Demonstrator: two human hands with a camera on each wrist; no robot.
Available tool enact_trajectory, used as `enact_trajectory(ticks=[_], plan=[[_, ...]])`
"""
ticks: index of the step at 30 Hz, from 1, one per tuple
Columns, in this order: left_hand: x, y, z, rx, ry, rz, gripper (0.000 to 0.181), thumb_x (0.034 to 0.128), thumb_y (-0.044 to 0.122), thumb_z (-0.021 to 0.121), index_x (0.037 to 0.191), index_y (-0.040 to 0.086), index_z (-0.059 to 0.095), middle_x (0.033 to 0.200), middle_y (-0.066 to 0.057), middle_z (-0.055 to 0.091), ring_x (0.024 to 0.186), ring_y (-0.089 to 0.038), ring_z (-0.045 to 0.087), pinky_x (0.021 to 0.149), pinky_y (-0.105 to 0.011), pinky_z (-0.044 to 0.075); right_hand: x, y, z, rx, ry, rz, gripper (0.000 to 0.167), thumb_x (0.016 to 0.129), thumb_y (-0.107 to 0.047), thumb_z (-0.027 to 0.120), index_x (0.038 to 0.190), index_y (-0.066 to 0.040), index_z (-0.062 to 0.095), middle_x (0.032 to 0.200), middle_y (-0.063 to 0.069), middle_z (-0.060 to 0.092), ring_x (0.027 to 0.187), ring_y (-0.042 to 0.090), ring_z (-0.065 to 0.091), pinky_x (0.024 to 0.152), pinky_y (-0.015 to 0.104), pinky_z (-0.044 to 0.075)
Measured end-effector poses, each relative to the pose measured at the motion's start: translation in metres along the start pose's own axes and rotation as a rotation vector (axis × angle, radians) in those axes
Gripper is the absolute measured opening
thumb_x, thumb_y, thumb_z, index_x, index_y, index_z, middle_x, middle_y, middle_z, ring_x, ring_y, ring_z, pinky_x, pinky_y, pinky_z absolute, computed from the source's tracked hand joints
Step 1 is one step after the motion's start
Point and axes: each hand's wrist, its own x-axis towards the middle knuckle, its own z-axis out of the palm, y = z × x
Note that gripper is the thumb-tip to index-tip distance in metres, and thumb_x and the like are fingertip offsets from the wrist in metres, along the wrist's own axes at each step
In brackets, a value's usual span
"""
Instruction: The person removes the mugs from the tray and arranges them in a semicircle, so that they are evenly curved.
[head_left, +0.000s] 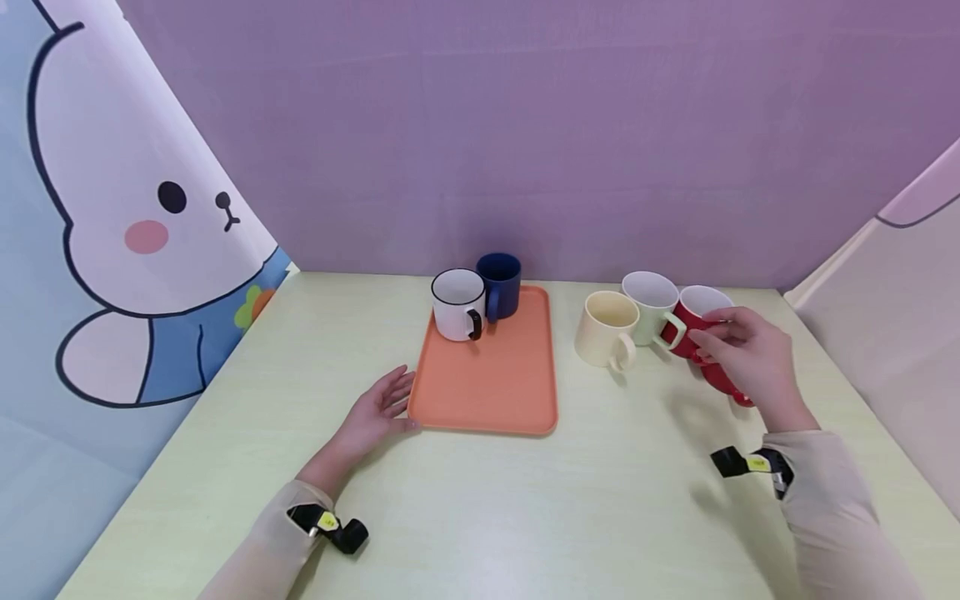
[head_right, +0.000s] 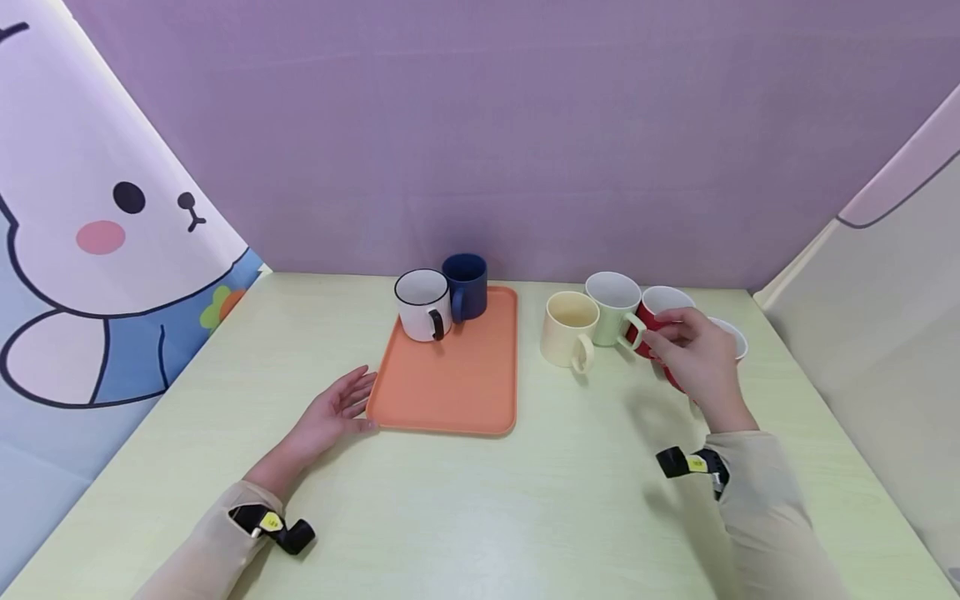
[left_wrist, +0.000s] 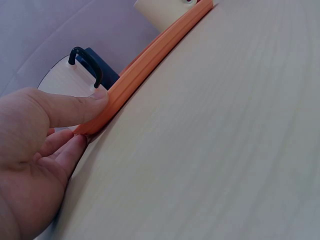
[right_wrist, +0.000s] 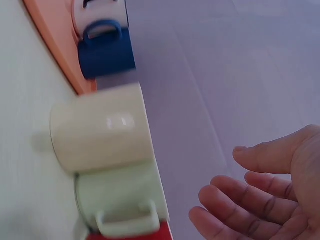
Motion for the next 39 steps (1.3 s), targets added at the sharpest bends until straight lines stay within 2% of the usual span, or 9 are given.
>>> enact_trajectory(ticks=[4, 10, 12, 22, 30, 34, 39], plan=[[0.001, -0.001, 0.000, -0.009, -0.005, 0.002, 0.091, 0.0790, -0.021, 0.068, 0.154, -0.007, 0.018, 0.154, -0.030, 0.031, 0.139, -0.044, 0.036, 0.109, -0.040, 0.042, 0.005, -0.008, 0.019, 0.050, -0.017, -0.071, 0.034, 0.091, -0.005, 0.070, 0.116, 0.011, 0.056, 0.077, -0.021, 0.065, 0.063, -0.002, 0.066, 0.058, 0.016, 0.057], [0.003, -0.001, 0.000, 0.006, -0.010, 0.001, 0.091, 0.0801, -0.019, 0.069, 0.154, -0.008, 0.018, 0.154, -0.030, 0.031, 0.140, -0.045, 0.035, 0.109, -0.041, 0.041, 0.008, -0.022, 0.042, -0.009, -0.044, -0.174, 0.031, 0.089, -0.006, 0.073, 0.113, 0.009, 0.061, 0.087, 0.017, 0.073, 0.064, -0.001, 0.064, 0.058, 0.015, 0.056], [0.003, 0.000, 0.001, 0.007, -0.004, -0.003, 0.091, 0.0801, -0.019, 0.069, 0.154, -0.007, 0.018, 0.154, -0.029, 0.031, 0.140, -0.044, 0.035, 0.109, -0.041, 0.041, 0.009, -0.027, 0.050, -0.013, -0.058, -0.188, 0.030, 0.089, -0.006, 0.073, 0.112, 0.008, 0.062, 0.090, 0.023, 0.072, 0.065, 0.000, 0.063, 0.059, 0.014, 0.055], [0.002, 0.001, 0.001, -0.009, 0.000, -0.011, 0.091, 0.0796, -0.020, 0.069, 0.154, -0.006, 0.019, 0.155, -0.028, 0.032, 0.140, -0.043, 0.036, 0.109, -0.040, 0.041, 0.017, -0.039, 0.089, -0.030, -0.138, -0.201, 0.026, 0.089, -0.005, 0.071, 0.111, 0.006, 0.063, 0.088, 0.019, 0.072, 0.070, 0.015, 0.066, 0.059, 0.017, 0.055], [0.002, 0.000, 0.001, 0.010, 0.002, -0.022, 0.091, 0.0812, -0.017, 0.070, 0.155, -0.006, 0.019, 0.155, -0.028, 0.031, 0.140, -0.043, 0.036, 0.109, -0.041, 0.041, 0.020, -0.043, 0.123, 0.001, -0.202, -0.238, 0.024, 0.086, -0.002, 0.073, 0.107, 0.004, 0.063, 0.082, 0.015, 0.072, 0.066, 0.018, 0.066, 0.057, 0.021, 0.055], [0.002, 0.000, 0.000, 0.009, 0.001, -0.016, 0.091, 0.0813, -0.017, 0.070, 0.155, -0.006, 0.019, 0.155, -0.028, 0.032, 0.140, -0.043, 0.036, 0.109, -0.042, 0.040, 0.020, -0.047, 0.139, 0.013, -0.208, -0.258, 0.024, 0.085, -0.003, 0.073, 0.106, 0.003, 0.064, 0.081, 0.014, 0.072, 0.064, 0.020, 0.066, 0.055, 0.024, 0.053], [0.001, 0.000, -0.001, 0.013, 0.005, -0.016, 0.091, 0.0808, -0.017, 0.070, 0.155, -0.005, 0.019, 0.155, -0.027, 0.032, 0.140, -0.042, 0.036, 0.109, -0.042, 0.040, 0.021, -0.050, 0.160, 0.021, -0.221, -0.265, 0.026, 0.085, -0.005, 0.074, 0.108, 0.002, 0.065, 0.084, 0.014, 0.072, 0.070, 0.024, 0.069, 0.061, 0.027, 0.056]])
